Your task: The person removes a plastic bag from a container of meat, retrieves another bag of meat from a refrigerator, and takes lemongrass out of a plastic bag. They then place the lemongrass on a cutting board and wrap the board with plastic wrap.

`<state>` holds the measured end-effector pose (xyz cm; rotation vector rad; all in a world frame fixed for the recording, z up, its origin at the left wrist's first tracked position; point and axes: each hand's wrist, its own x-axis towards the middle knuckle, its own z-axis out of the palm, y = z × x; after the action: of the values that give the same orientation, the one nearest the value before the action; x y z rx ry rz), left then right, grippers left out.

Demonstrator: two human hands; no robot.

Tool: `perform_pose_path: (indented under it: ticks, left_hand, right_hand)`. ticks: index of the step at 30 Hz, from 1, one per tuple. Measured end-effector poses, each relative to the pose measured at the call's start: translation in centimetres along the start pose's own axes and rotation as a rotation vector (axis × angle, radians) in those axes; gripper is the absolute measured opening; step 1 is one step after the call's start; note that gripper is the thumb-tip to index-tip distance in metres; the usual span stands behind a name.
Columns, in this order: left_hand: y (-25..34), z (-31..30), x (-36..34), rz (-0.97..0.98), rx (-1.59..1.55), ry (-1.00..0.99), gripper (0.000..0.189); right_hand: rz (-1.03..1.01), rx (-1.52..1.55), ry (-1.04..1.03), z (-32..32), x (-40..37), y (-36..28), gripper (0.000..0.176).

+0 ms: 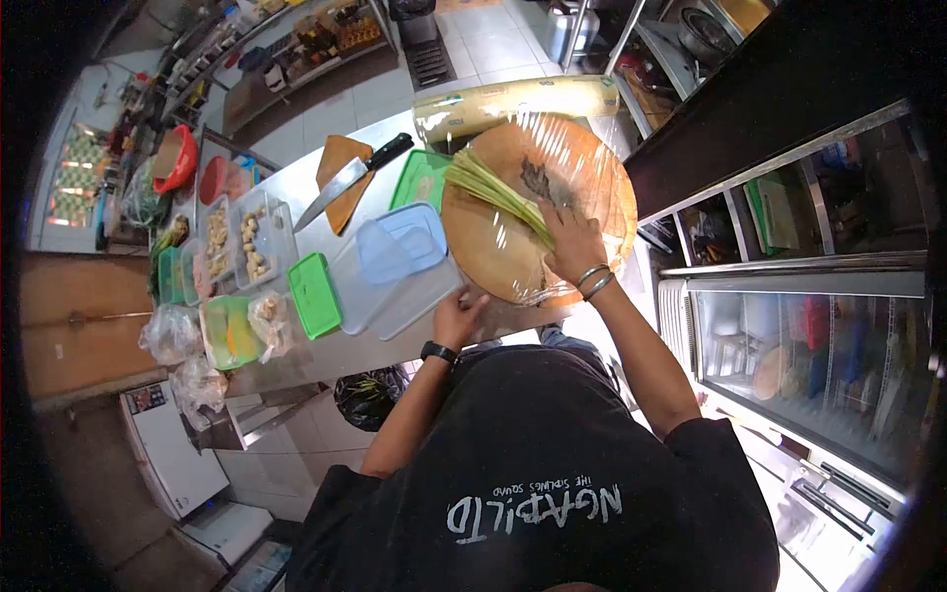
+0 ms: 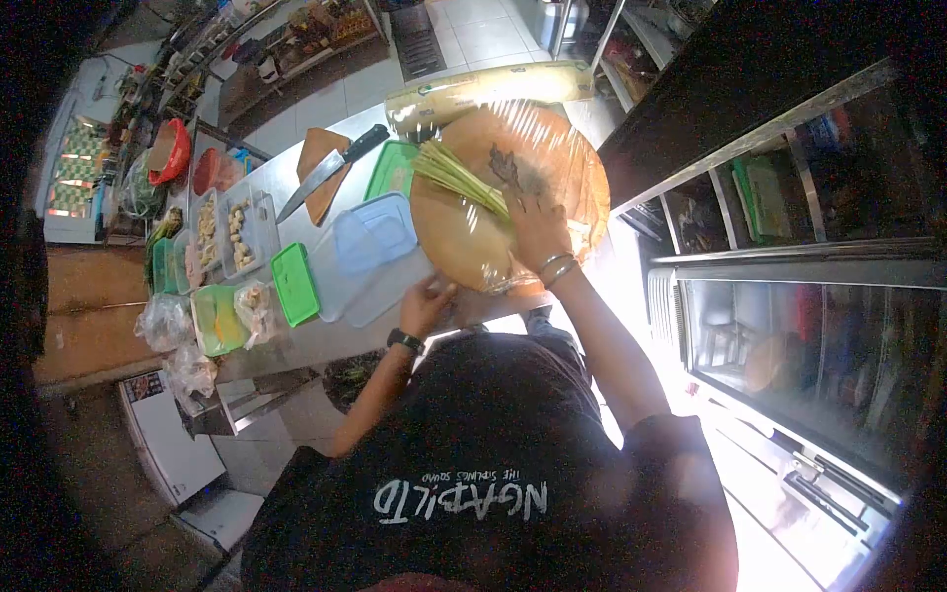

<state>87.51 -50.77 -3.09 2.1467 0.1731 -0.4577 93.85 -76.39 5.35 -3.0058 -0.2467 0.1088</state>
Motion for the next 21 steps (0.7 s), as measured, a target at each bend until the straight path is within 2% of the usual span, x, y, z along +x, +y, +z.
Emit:
perform_pose_path:
  ticks: [1, 3, 4, 7, 8, 10, 11, 16, 18, 21]
  left_hand:
    - [0.0, -0.5, -0.2, -0.001, 0.002, -0.005, 0.066]
    - [0.0, -1.7, -0.8, -0.014, -0.047, -0.094, 0.041]
    - [-0.4, -2.1, -0.9, -0.007, -0.042, -0.111, 0.041]
    - [-1.3, -2.6, -0.9, 0.039, -0.272, -0.133, 0.022]
    - [-1.6, -2.7, -0.9, 0.049, -0.269, -0.155, 0.022]
    - [-1.0, -3.5, -1.2, -0.017, -0.504, -0.203, 0.023]
    - [-0.9, -3.9, -1.5, -0.054, -0.516, -0.24, 0.025]
    - [-1.6, -4.3, -0.9, -0.083, -0.556, -0.301, 0.025]
    - [-1.6, -4.8, -0.8, -0.014, -0.577, -0.381, 0.027]
    - [-0.7, -6.8, -1.4, 0.043, -0.53, -0.424, 0.029]
  right_hand:
    - [0.004, 0.001, -0.003, 0.3, 0.0, 0.1, 0.096]
    - [-0.119, 0.008, 0.093, 1.0, 0.3, 0.2, 0.093]
    - [-0.101, 0.005, 0.092, 1.3, 0.5, 0.2, 0.093]
    - [0.038, -0.101, -0.071, 0.7, 0.3, -0.7, 0.095]
    - [0.062, -0.105, -0.071, -0.5, -0.5, -0.9, 0.095]
    - [0.267, -0.107, -0.155, -2.4, -1.4, -1.7, 0.095]
    - [0.291, -0.131, -0.147, -1.4, -2.0, -0.9, 0.094]
    - [0.287, -0.092, -0.189, -1.1, -2.1, -0.7, 0.092]
    - [0.317, -0.086, -0.263, -1.2, -2.3, -1.0, 0.085]
    - [0.355, -0.054, -0.24, -0.8, -2.3, -1.7, 0.084]
